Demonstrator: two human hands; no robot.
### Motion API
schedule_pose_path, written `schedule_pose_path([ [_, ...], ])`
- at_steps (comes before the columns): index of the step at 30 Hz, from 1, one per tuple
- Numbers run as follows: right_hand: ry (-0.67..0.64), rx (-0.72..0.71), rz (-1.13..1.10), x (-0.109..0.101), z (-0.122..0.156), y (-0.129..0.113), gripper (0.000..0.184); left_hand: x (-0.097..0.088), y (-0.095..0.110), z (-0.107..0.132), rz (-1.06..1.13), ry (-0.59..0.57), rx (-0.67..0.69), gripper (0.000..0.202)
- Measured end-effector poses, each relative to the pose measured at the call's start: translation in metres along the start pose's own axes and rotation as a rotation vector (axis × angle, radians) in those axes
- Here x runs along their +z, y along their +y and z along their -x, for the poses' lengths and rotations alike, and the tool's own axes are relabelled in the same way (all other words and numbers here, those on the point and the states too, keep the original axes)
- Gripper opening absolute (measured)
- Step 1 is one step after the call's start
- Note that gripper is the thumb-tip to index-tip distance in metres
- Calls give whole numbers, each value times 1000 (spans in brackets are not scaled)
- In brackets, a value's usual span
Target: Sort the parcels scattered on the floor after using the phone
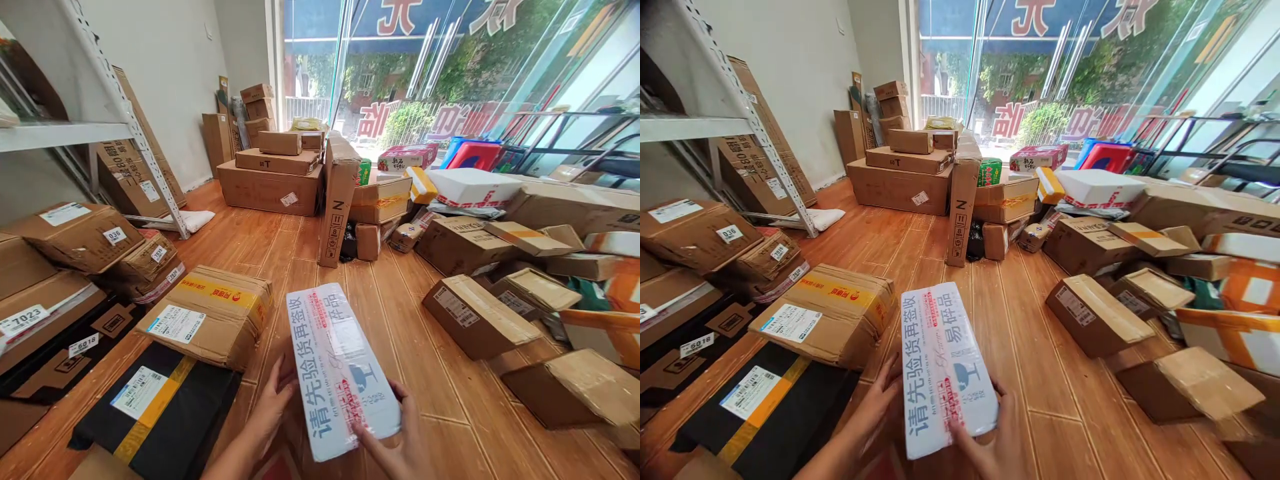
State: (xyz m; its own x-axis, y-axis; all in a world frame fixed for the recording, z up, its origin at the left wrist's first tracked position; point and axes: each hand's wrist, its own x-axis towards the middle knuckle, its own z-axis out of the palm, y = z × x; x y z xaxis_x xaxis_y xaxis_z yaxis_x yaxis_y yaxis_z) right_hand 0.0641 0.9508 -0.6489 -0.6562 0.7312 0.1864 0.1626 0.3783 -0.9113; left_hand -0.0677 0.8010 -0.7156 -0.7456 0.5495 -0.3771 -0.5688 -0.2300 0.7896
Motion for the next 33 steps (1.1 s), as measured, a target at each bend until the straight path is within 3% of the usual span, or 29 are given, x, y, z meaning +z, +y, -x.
schedule_pose_path([
  [3,46,95,-5,-24,-25,22,73,17,14,10,-207,-74,73,120],
  [7,77,130,-11,-48,-55,47,73,37,23,9,-268,-30,62,123],
  [10,33,137,-51,-45,-54,51,73,49,29,13,-195,-20,29,118],
  [14,-101,126,-128,-16,-20,33,59,55,36,28,-108,-161,83,110],
  [17,-170,-141,-66,12,13,18,64,34,40,31,-72,-58,109,107],
  [19,-244,-347,32,30,30,16,90,5,46,28,-90,-36,73,106],
  [21,-312,-468,169,47,42,20,102,-29,53,22,-120,-49,49,112],
  [24,-443,-586,394,72,49,27,88,-76,61,14,-211,11,35,119],
  [27,-569,-711,489,89,48,29,93,-105,61,10,-313,77,54,115],
  [31,-641,-737,341,83,41,37,83,-113,55,7,-329,93,30,123],
  [33,-526,-529,205,70,34,52,75,-111,57,6,-320,25,4,125],
])
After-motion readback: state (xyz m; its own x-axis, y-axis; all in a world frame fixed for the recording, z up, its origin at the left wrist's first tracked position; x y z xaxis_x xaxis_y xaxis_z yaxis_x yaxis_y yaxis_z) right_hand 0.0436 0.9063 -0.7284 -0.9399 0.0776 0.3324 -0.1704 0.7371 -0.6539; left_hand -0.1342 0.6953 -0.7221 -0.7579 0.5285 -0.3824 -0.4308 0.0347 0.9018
